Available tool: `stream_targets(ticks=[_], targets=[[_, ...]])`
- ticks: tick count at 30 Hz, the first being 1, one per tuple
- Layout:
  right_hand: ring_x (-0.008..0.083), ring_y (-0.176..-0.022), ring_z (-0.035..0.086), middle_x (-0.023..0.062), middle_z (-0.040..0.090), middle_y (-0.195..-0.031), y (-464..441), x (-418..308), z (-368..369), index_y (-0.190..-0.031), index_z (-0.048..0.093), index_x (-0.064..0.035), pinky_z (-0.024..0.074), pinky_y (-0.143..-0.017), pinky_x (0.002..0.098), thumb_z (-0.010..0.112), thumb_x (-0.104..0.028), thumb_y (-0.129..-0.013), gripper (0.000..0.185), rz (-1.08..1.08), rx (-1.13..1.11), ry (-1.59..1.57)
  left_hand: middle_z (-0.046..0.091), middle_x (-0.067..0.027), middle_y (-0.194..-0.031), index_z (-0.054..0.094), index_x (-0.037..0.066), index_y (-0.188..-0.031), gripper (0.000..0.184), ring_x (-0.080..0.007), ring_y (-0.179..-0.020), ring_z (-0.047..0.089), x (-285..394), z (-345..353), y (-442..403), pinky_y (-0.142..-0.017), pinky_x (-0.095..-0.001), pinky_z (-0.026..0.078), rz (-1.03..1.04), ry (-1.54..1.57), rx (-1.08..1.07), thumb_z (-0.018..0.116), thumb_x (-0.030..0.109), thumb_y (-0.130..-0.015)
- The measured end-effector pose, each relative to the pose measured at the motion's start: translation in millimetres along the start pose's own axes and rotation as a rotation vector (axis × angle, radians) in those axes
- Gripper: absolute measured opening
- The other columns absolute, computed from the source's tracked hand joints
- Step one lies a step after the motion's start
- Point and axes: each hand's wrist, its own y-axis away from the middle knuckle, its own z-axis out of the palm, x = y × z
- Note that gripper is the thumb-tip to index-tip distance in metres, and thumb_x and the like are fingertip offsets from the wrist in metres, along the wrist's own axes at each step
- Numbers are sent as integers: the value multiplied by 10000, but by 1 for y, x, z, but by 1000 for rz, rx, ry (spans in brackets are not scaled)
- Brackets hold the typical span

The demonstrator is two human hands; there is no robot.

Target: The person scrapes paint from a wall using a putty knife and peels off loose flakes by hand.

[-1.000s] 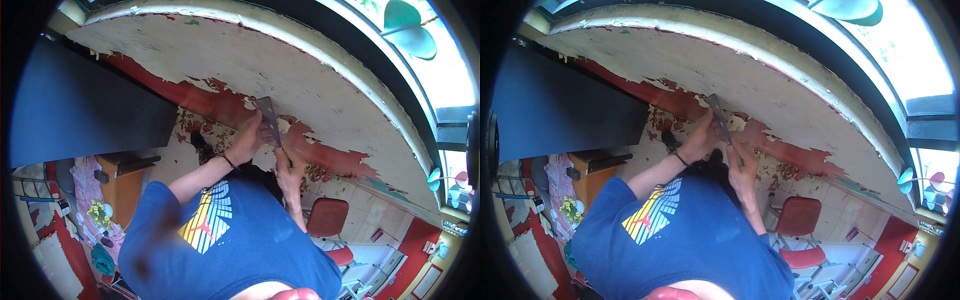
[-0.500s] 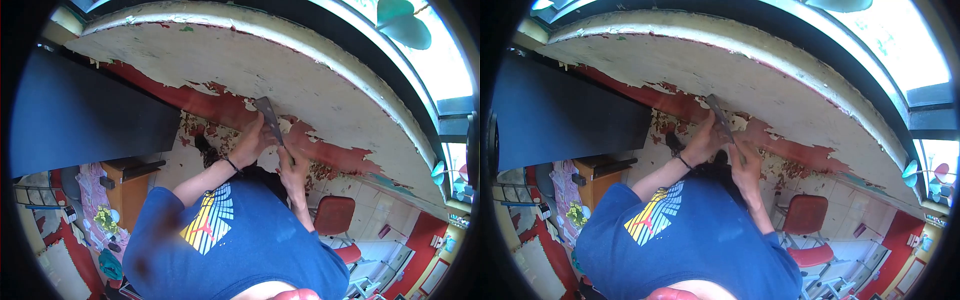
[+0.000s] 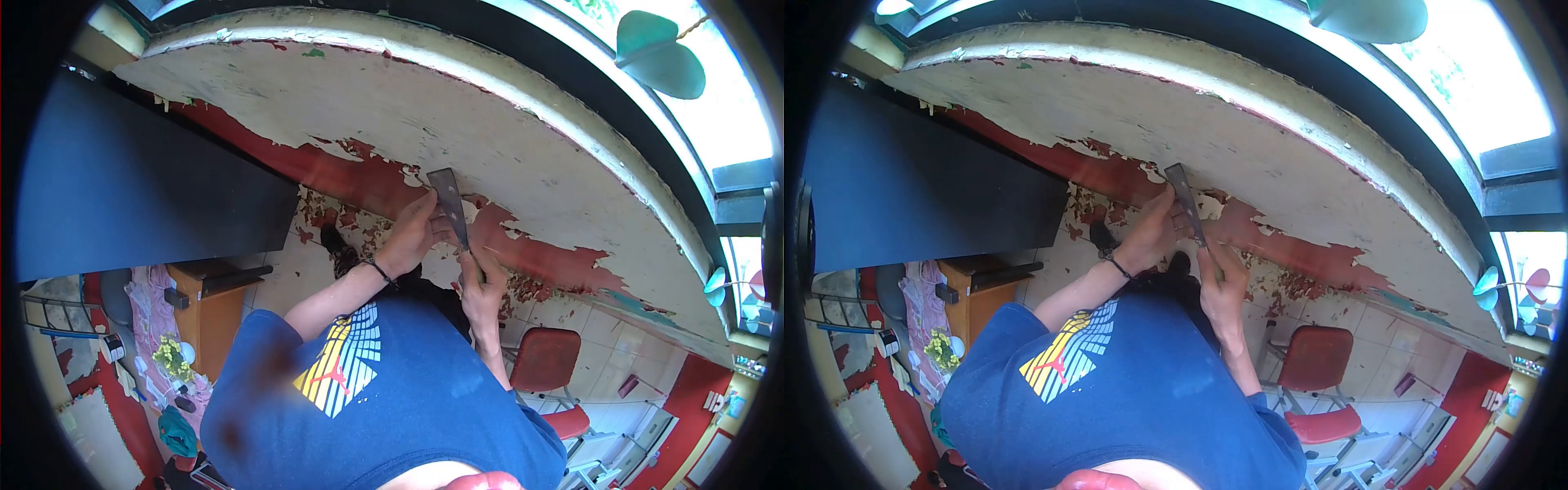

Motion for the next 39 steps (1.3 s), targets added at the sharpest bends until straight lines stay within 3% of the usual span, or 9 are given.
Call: stream_targets(ticks=[13,16,21,23,25,27,33,35,39], targets=[[241,-981,658,187,692,-1018,-9,-19,18,-1155,660,16,453,-943,369,636,-51,-882,282,76,-64,-52,634,-44,-1038,564,85,-1162,388,-152,-921,613,-4,-18,-4,-801,-331,506,179,85,26,438,425,-1027],[197,-778,611,143,669,-876,-2,-5,9,-1160,654,28,470,-796,323,627,-32,-885,283,-49,2,58,638,-51,-1041,561,61,-1170,391,-146,-912,618,16,-10,1,-789,-323,520,174,-48,72,436,406,-1033],[174,-728,571,113,638,-821,-4,-11,4,-1149,657,28,458,-711,305,624,-13,-876,278,113,-27,16,640,-59,-1026,565,68,-1144,402,-176,-931,625,6,-6,3,-788,-367,517,60,-56,27,437,431,-1025],[24,-528,431,11,575,-788,-15,-8,22,-1191,639,37,327,-459,205,573,-28,-936,271,-151,-38,-3,646,-78,-1089,561,55,-1183,397,-194,-984,632,5,-17,-3,-810,-358,522,155,82,36,445,401,-1028],[23,-514,414,10,574,-798,-17,-2,23,-1201,637,30,315,-445,198,571,-33,-942,275,-289,-22,8,646,-70,-1064,560,54,-1174,390,-192,-967,631,17,-12,-1,-809,-358,522,184,15,33,443,397,-1030],[29,-509,411,10,577,-810,-4,2,10,-1208,635,25,315,-440,203,573,-42,-948,276,-73,-38,-45,647,-62,-1039,560,54,-1166,384,-190,-949,630,26,-11,0,-808,-358,522,209,-62,33,441,394,-1031],[39,-499,426,21,594,-819,-3,9,15,-1237,603,32,319,-432,202,553,-36,-959,291,-35,-49,-139,649,-64,-1007,565,41,-1151,372,-184,-893,646,12,2,-1,-794,-347,532,87,-113,-4,451,375,-1032],[43,-497,431,34,596,-825,-10,-18,20,-1257,592,25,321,-429,200,549,-42,-964,304,-98,-63,-138,651,-65,-1006,568,28,-1150,366,-176,-892,648,13,-7,-6,-809,-349,538,342,-52,36,473,359,-1026],[65,-546,457,27,581,-770,2,-23,9,-1166,644,33,341,-485,225,591,-31,-911,269,133,-58,-346,644,-51,-951,578,18,-1112,380,-153,-842,631,35,16,-2,-775,-347,540,362,-159,59,482,374,-1020]])
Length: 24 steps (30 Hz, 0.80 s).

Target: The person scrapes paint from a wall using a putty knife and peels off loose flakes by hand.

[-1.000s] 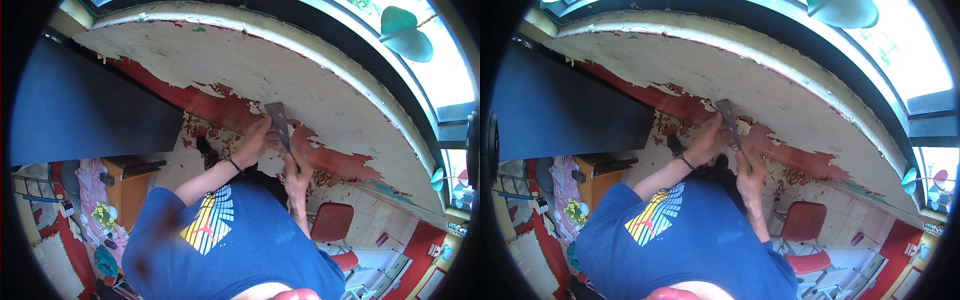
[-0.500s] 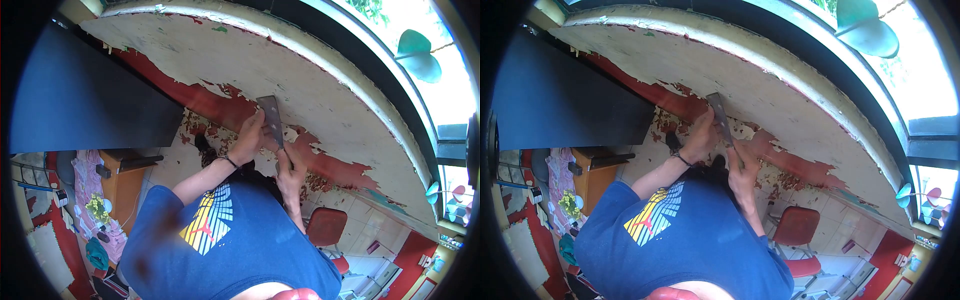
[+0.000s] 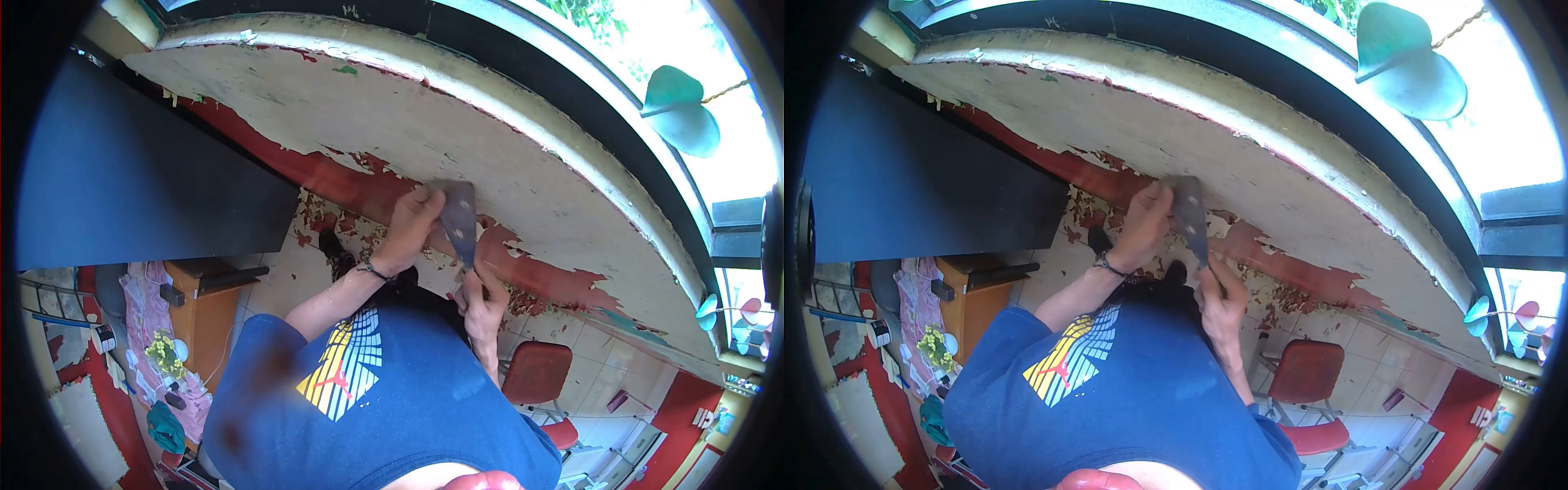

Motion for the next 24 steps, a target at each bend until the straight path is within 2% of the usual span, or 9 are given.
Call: stream_targets(ticks=[3,6,8,11,14,16,20,22,24], targets=[[48,-532,446,17,569,-764,3,-2,-12,-1173,638,37,333,-463,218,575,-25,-928,260,79,11,2,643,-47,-940,590,18,-1088,389,-142,-833,628,-9,4,5,-748,-341,540,-175,-115,5,490,387,-1014],[45,-535,449,20,576,-766,-12,7,5,-1190,639,23,344,-469,219,577,-20,-925,275,-114,-39,56,658,-49,-968,603,22,-1083,373,-135,-869,639,-19,-11,-4,-736,-323,539,-142,28,-72,504,374,-1011],[45,-548,456,16,571,-756,-11,-5,10,-1187,642,18,351,-479,219,584,-22,-920,277,-97,-44,50,676,-45,-979,641,8,-1073,356,-118,-858,654,-8,-15,-6,-800,-291,540,-27,92,-83,547,344,-999],[48,-563,462,22,577,-779,-7,3,0,-1179,642,24,355,-485,217,588,-25,-917,272,-68,-38,9,681,-35,-972,642,10,-1078,359,-103,-858,646,-7,-10,-1,-794,-289,533,-88,-123,-39,553,348,-996],[51,-563,464,33,587,-812,-5,16,-15,-1190,643,11,361,-492,218,592,-31,-918,280,117,-24,-61,684,-40,-984,641,11,-1083,356,-102,-881,645,-22,-17,-1,-812,-287,528,-152,-129,-39,551,344,-998],[46,-547,455,38,587,-830,-17,18,-11,-1206,639,6,347,-470,210,589,-45,-930,286,-91,-87,104,684,-38,-983,641,8,-1087,355,-97,-882,642,-13,-18,-3,-807,-279,525,-114,-87,-33,553,339,-998],[39,-539,448,22,575,-813,-17,4,0,-1219,629,11,331,-446,206,586,-62,-941,290,-121,-124,97,686,-35,-954,651,5,-1070,352,-88,-866,638,3,-16,-3,-793,-256,514,-88,-122,-25,555,336,-998],[39,-533,445,10,563,-798,-7,8,-8,-1233,616,16,321,-432,201,586,-69,-945,302,42,-80,-90,683,-45,-946,641,18,-1041,342,-109,-851,647,-7,-9,0,-762,-282,525,-86,-175,-13,534,341,-1006],[41,-526,442,9,561,-793,-11,13,-18,-1242,611,15,320,-432,202,586,-73,-946,309,61,-111,-62,680,-55,-939,631,31,-1011,337,-130,-835,656,-13,-6,0,-732,-307,537,-93,-214,4,514,347,-1013]])
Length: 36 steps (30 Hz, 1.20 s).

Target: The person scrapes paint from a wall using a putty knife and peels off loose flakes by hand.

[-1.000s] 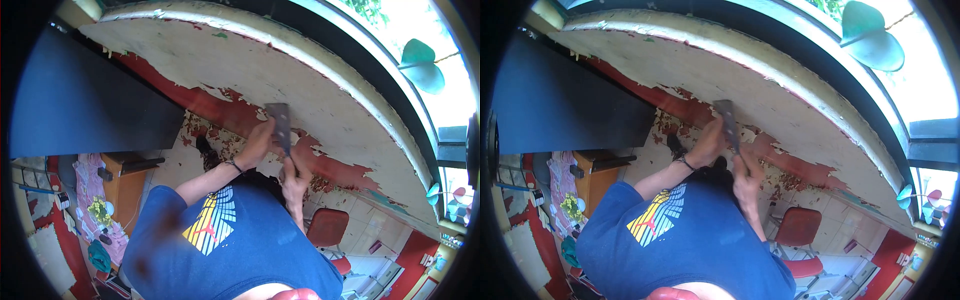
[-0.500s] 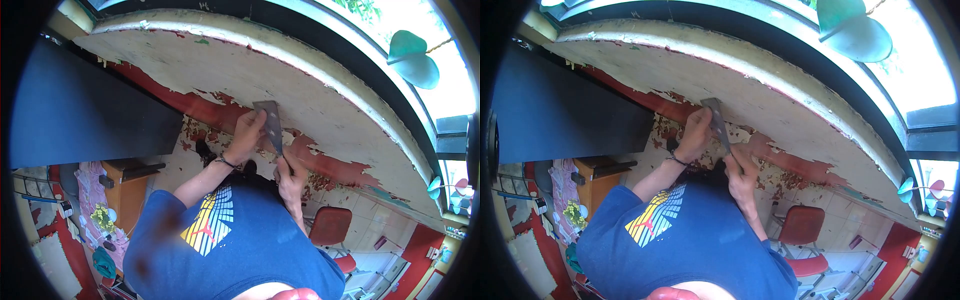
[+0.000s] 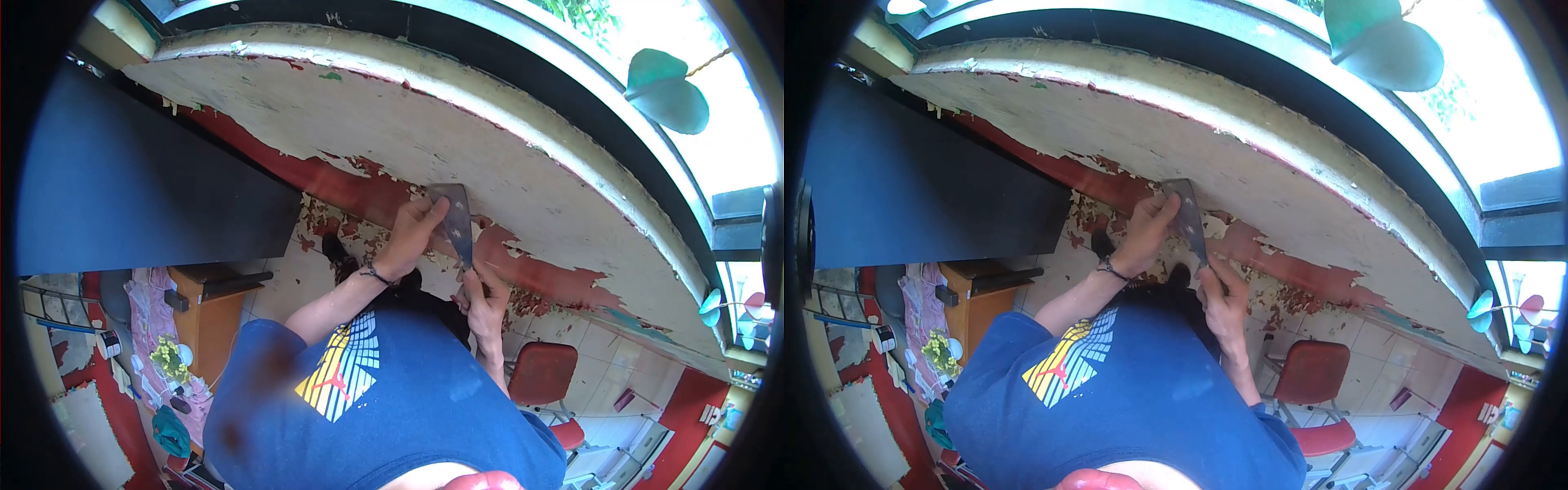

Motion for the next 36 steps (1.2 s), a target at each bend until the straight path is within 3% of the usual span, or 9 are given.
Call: stream_targets(ticks=[3,8,12,17,24,30,33,36], targets=[[48,-510,432,20,567,-813,3,3,7,-1263,597,3,318,-420,202,560,-97,-968,313,19,2,-8,693,-20,-893,665,20,-1030,320,-80,-798,634,1,-4,-1,-756,-242,502,16,99,-26,576,324,-989],[52,-519,429,25,571,-838,14,-8,14,-1304,576,-28,304,-409,192,539,-134,-988,335,94,-7,-135,696,4,-848,680,43,-998,331,-43,-742,614,0,-2,5,-646,-208,466,4,30,50,581,359,-982],[49,-510,418,26,565,-837,5,-8,15,-1324,562,-33,295,-403,192,531,-139,-992,350,77,-21,-39,695,6,-848,685,61,-980,332,-41,-716,618,2,-5,2,-618,-204,459,18,55,43,578,375,-981],[44,-507,406,19,555,-829,14,-16,11,-1320,567,-31,289,-403,190,527,-153,-996,349,153,-34,-140,697,14,-858,685,79,-971,318,-39,-703,619,-2,-3,6,-608,-203,452,11,23,62,580,378,-980],[43,-500,407,19,556,-829,6,-17,11,-1319,574,-45,283,-399,191,530,-151,-993,346,41,-61,-37,699,7,-858,677,73,-958,318,-38,-719,622,4,-1,4,-606,-207,462,52,45,14,583,376,-978],[40,-523,411,19,568,-820,-5,-23,11,-1298,591,-33,304,-430,194,558,-121,-979,333,133,-71,-79,693,1,-836,666,56,-961,323,-53,-722,624,11,0,2,-606,-212,457,62,124,48,590,369,-976],[45,-521,418,22,570,-811,-10,-24,19,-1310,582,-37,305,-431,194,560,-120,-979,342,-43,-113,17,689,2,-830,665,58,-957,327,-54,-724,623,19,-9,-2,-599,-214,459,142,149,8,595,377,-971],[47,-525,426,29,574,-810,2,-22,5,-1314,575,-29,309,-429,199,570,-123,-975,352,111,-107,-108,687,-1,-828,666,55,-957,337,-50,-719,614,2,-14,3,-597,-214,457,46,32,87,602,385,-966]])
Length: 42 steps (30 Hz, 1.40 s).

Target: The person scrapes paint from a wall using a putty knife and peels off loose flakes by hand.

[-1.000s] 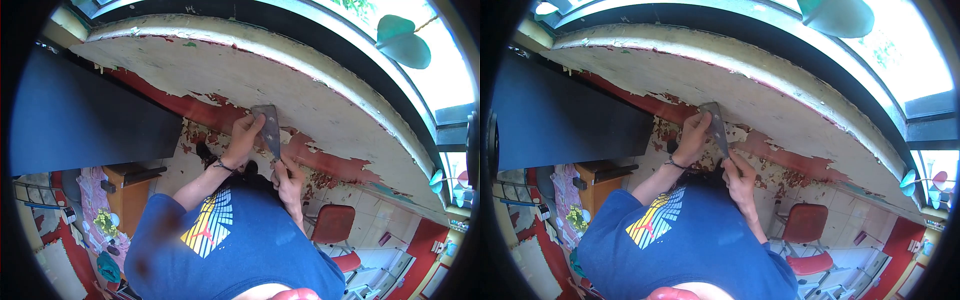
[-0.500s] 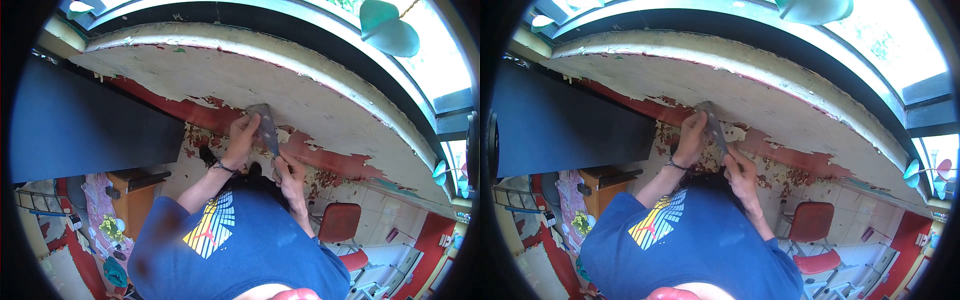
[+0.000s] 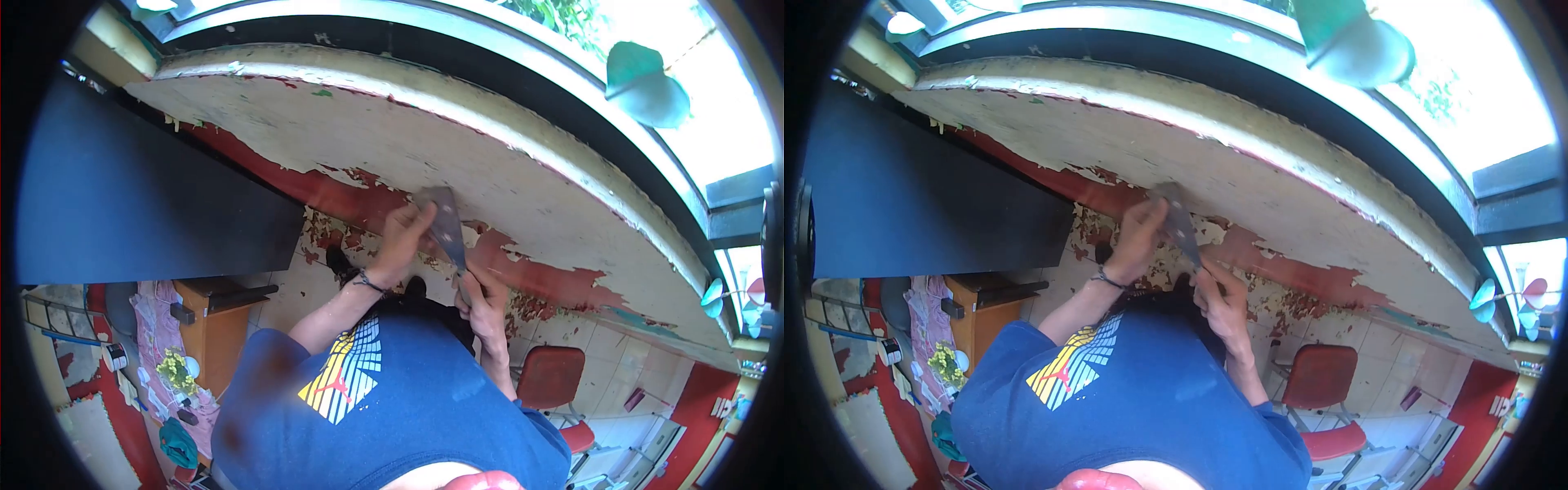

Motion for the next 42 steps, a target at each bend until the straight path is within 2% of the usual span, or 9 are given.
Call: stream_targets(ticks=[2,4,6,10,13,16,20,26,42], targets=[[47,-527,433,33,581,-819,3,13,-14,-1316,568,-16,310,-427,200,565,-125,-978,355,15,51,17,684,-28,-902,634,46,-1036,341,-112,-790,653,-8,-2,2,-698,-304,537,-114,-91,-121,528,369,-1003],[52,-527,437,38,589,-838,-1,2,-6,-1304,573,-7,311,-425,201,555,-113,-979,343,16,26,22,681,-30,-895,634,43,-1034,340,-114,-786,651,7,9,5,-693,-303,538,-103,-42,-74,536,367,-999],[60,-526,441,45,593,-841,-10,-8,12,-1292,580,-3,312,-424,203,549,-99,-978,330,-54,3,118,671,1,-800,671,48,-937,339,-48,-675,579,19,7,-3,-594,-212,442,27,66,-31,597,377,-971],[60,-524,437,49,593,-842,-15,-13,20,-1294,577,0,309,-425,203,542,-95,-978,332,-153,-21,97,672,-5,-799,668,40,-928,345,-55,-665,573,33,5,-6,-586,-217,434,62,67,-57,600,376,-969],[53,-525,431,51,600,-850,-4,-8,1,-1323,557,-7,313,-435,198,528,-100,-984,353,-73,-45,-38,671,-14,-789,665,37,-912,343,-61,-650,569,22,7,-5,-578,-221,425,29,-5,-24,597,367,-972],[60,-530,434,61,609,-865,-10,-14,6,-1337,546,-16,318,-434,201,525,-102,-986,362,-105,-62,33,678,-26,-839,633,52,-966,331,-106,-709,642,24,9,-5,-597,-237,486,6,-19,-75,554,373,-990],[63,-533,436,66,614,-870,-13,-25,23,-1344,540,-19,318,-431,203,525,-110,-988,368,-169,-54,114,671,-13,-778,664,38,-897,322,-62,-646,576,38,6,-10,-569,-214,421,118,101,-80,603,346,-971],[61,-541,439,56,614,-868,-3,-21,14,-1333,555,-24,314,-427,208,534,-137,-989,362,72,-16,-80,675,-4,-782,679,44,-918,311,-49,-635,566,27,7,-1,-552,-209,411,11,31,-28,601,340,-972],[70,-507,429,72,580,-846,-10,-14,22,-1344,538,-12,280,-383,199,513,-177,-1000,383,-32,-67,-69,658,5,-769,664,56,-899,312,-41,-617,530,35,8,-1,-545,-214,375,67,61,-13,595,351,-976]])
